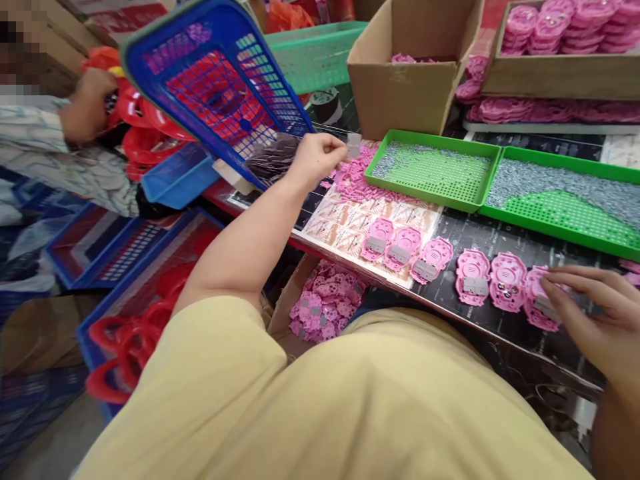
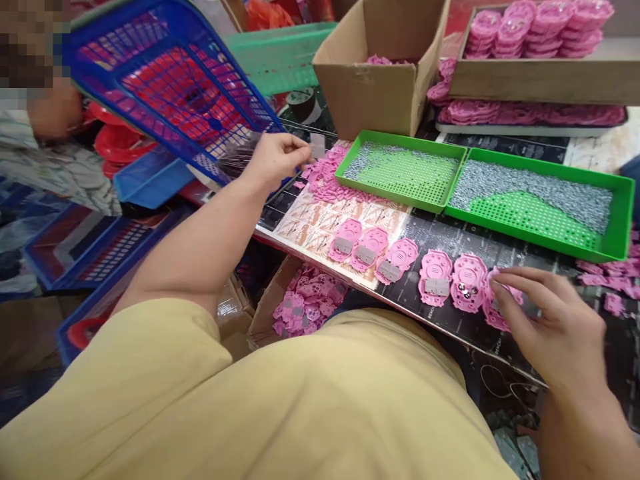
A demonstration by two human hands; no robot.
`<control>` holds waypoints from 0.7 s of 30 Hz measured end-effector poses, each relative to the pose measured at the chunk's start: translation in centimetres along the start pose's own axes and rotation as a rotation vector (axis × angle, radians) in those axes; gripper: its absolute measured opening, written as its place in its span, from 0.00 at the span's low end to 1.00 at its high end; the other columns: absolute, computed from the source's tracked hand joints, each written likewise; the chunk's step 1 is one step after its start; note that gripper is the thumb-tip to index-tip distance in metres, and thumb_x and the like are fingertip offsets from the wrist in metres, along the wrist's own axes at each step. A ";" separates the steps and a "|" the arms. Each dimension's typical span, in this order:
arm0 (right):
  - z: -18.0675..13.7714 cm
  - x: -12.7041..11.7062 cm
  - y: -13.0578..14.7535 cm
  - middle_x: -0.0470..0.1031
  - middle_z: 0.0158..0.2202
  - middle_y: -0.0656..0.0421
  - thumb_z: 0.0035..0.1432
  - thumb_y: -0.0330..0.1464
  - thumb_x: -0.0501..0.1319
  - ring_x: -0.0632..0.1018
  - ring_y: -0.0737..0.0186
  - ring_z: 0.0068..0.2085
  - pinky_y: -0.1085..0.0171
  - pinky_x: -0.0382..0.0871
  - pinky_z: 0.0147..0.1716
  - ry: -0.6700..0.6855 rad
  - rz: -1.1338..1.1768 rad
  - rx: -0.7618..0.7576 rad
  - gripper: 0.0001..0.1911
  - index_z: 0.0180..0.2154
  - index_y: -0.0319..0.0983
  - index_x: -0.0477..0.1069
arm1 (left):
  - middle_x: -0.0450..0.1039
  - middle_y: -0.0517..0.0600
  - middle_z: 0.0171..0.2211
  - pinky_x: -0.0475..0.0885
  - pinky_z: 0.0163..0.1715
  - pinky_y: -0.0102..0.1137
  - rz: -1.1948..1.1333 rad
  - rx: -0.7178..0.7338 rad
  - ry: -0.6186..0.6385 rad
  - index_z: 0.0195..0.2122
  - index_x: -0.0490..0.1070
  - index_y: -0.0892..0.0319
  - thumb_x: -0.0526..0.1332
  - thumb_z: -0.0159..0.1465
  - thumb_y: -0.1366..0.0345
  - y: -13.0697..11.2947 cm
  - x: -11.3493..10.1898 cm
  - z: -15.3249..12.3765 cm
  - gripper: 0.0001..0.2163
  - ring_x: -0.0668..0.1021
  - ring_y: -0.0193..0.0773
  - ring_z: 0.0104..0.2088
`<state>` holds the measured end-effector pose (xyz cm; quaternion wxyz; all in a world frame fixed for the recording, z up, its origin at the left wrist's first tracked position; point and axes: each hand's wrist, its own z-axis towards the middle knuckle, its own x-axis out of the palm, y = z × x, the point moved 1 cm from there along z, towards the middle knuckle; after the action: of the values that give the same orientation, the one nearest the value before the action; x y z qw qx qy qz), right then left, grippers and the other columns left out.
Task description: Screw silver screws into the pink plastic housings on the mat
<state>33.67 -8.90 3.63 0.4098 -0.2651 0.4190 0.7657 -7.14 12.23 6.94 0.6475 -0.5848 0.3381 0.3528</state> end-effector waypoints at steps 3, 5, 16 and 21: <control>1.9 1.1 2.6 0.82 0.39 0.58 0.60 0.42 0.64 0.82 0.59 0.38 0.58 0.77 0.39 0.027 0.060 0.084 0.13 0.43 0.45 0.79 | 0.81 0.54 0.39 0.75 0.31 0.29 -0.284 0.219 0.188 0.46 0.73 0.60 0.57 0.70 0.63 -6.4 4.9 -3.1 0.09 0.81 0.34 0.35; 3.1 1.8 3.5 0.82 0.40 0.58 0.60 0.43 0.64 0.82 0.61 0.38 0.58 0.78 0.41 -0.011 0.215 0.189 0.19 0.51 0.44 0.76 | 0.81 0.52 0.38 0.76 0.31 0.28 -0.460 0.340 0.356 0.45 0.73 0.60 0.58 0.71 0.62 -10.9 8.0 -5.8 0.08 0.81 0.33 0.34; 2.7 -0.3 -1.8 0.81 0.31 0.60 0.52 0.50 0.67 0.77 0.65 0.28 0.62 0.70 0.30 0.321 0.290 0.379 0.18 0.35 0.44 0.81 | 0.80 0.52 0.48 0.72 0.53 0.40 -0.156 0.836 0.447 0.49 0.76 0.59 0.62 0.69 0.65 -16.1 13.1 -11.0 0.10 0.79 0.42 0.49; 2.1 2.3 -2.3 0.78 0.26 0.62 0.51 0.45 0.71 0.75 0.65 0.29 0.59 0.68 0.38 0.414 0.141 0.265 0.11 0.27 0.46 0.80 | 0.79 0.52 0.50 0.71 0.50 0.40 0.054 0.877 0.423 0.52 0.76 0.58 0.60 0.69 0.64 -15.6 13.3 -11.5 0.12 0.77 0.47 0.50</control>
<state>34.30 -5.44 2.02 0.2920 -0.3306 0.6082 0.6600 12.76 0.52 2.72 0.7405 -0.3070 0.5941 0.0673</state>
